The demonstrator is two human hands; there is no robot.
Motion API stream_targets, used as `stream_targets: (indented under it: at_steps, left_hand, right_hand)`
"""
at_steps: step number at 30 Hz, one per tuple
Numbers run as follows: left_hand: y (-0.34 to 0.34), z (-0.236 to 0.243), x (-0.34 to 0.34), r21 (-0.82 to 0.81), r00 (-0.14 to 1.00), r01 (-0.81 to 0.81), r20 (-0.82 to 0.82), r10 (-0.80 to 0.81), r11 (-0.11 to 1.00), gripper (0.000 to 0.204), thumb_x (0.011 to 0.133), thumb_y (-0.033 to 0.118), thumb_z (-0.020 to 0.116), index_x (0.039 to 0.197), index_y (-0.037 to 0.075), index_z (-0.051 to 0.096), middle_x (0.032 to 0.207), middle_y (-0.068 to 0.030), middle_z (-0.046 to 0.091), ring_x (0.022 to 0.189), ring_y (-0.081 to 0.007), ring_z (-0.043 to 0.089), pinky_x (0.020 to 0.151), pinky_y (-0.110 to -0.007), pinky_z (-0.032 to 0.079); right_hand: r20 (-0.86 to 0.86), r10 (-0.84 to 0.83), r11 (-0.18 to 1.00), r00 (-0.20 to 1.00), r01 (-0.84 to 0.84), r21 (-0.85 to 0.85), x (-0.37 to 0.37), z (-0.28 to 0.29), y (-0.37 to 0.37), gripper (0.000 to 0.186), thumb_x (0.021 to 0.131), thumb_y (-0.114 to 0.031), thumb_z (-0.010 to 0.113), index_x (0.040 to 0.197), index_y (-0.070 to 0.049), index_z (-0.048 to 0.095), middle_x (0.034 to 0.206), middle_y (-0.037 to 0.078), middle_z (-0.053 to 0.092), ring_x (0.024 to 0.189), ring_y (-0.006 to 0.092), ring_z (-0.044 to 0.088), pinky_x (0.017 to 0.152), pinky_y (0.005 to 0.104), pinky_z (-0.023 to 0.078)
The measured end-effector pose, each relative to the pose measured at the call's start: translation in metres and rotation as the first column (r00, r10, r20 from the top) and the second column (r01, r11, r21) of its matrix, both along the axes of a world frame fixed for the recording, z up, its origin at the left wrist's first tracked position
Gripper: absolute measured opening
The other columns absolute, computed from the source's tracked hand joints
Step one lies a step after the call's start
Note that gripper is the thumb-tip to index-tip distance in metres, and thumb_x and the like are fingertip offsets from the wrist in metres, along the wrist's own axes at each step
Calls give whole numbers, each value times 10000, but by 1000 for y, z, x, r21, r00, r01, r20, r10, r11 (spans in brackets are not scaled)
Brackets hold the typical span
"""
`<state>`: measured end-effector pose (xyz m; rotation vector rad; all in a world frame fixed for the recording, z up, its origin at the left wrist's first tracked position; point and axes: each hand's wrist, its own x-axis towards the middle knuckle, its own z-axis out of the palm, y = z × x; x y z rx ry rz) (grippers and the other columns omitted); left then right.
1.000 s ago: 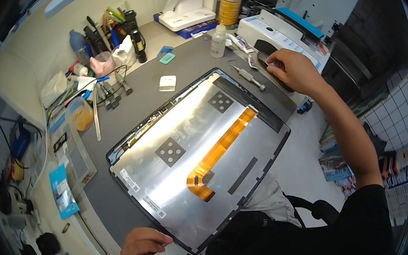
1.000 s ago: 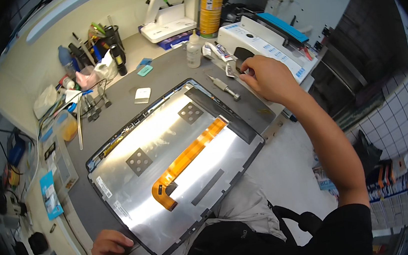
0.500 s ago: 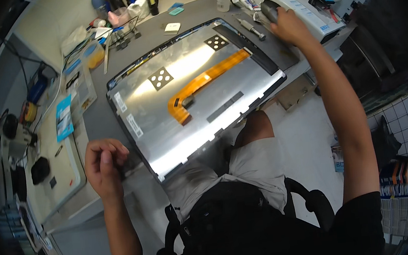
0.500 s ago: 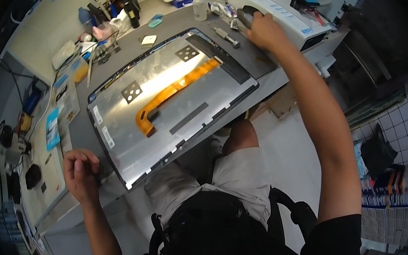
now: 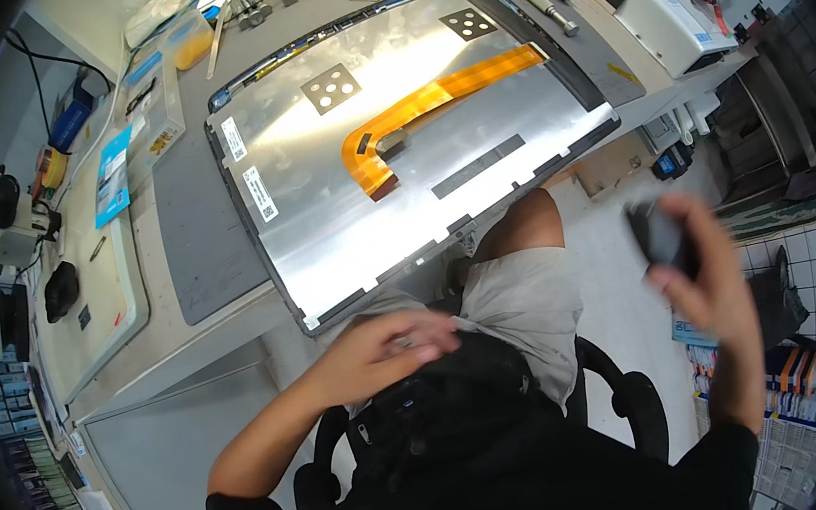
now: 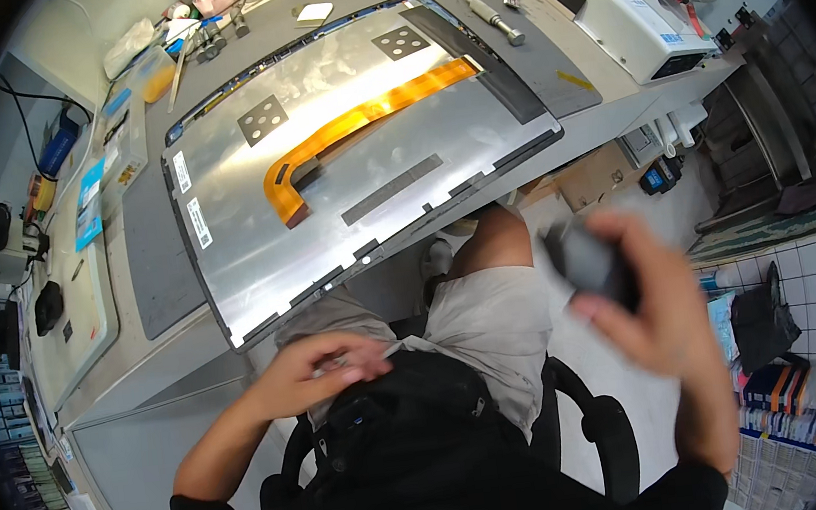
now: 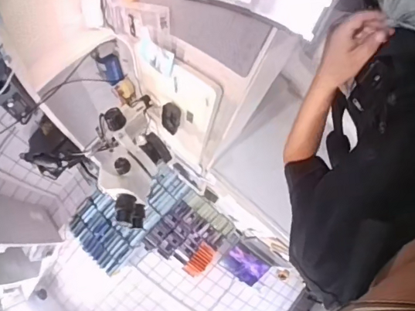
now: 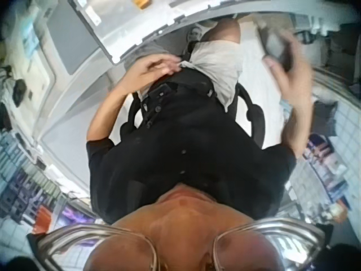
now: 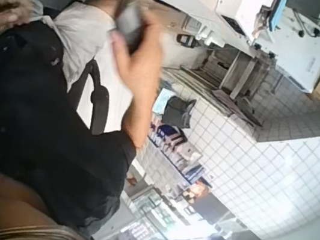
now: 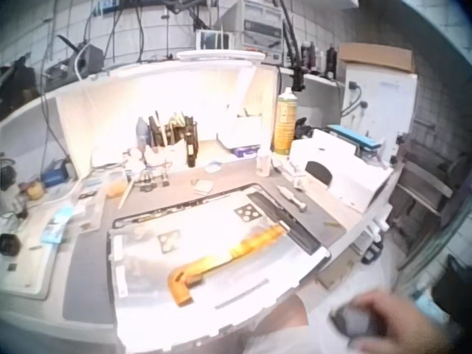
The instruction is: The person removes a protective film from a laptop screen, then uses a screwdriver to remove screws from the screen's frame. They also use a small white tool to pry at the frame's edge.
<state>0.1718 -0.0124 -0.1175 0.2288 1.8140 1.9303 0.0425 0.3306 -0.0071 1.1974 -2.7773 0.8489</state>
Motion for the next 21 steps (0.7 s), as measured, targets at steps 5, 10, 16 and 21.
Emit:
stream_targets:
  at_steps: [5, 10, 16, 21]
  left_hand:
    - [37, 12, -40, 356, 996, -31, 86, 0, 934, 544, 971, 125, 548, 1478, 28, 377, 1364, -114, 562, 1125, -153, 578, 895, -256, 471]
    - [35, 31, -47, 367, 986, -112, 155, 58, 923, 575, 979, 171, 512, 1503, 24, 326, 1418, -159, 525, 1136, -174, 597, 800, -222, 480]
    - [29, 34, -48, 401, 981, -124, 189, 51, 908, 575, 978, 150, 499, 1501, 1, 313, 1411, -181, 528, 1116, -185, 618, 749, -208, 496]
    - [29, 33, -47, 397, 981, -138, 179, 71, 907, 592, 976, 158, 500, 1509, 0, 297, 1432, -188, 505, 1122, -200, 616, 752, -218, 499]
  right_hand:
    - [437, -78, 995, 896, 44, 87, 57, -19, -32, 595, 800, -248, 753, 1266, 0, 479, 1016, 221, 665, 855, 396, 693, 751, 402, 552]
    - [469, -51, 996, 882, 14, 83, 63, -13, -38, 600, 795, -227, 750, 1296, -9, 501, 1095, 222, 654, 896, 388, 696, 781, 389, 560]
    - [543, -117, 990, 832, 52, 133, 62, -6, -44, 598, 790, -207, 745, 1297, -2, 503, 1109, 228, 649, 910, 396, 692, 788, 395, 561]
    - [533, -122, 986, 837, 40, 163, 63, -3, -43, 599, 790, -198, 745, 1297, 6, 500, 1112, 233, 643, 912, 395, 690, 788, 399, 560]
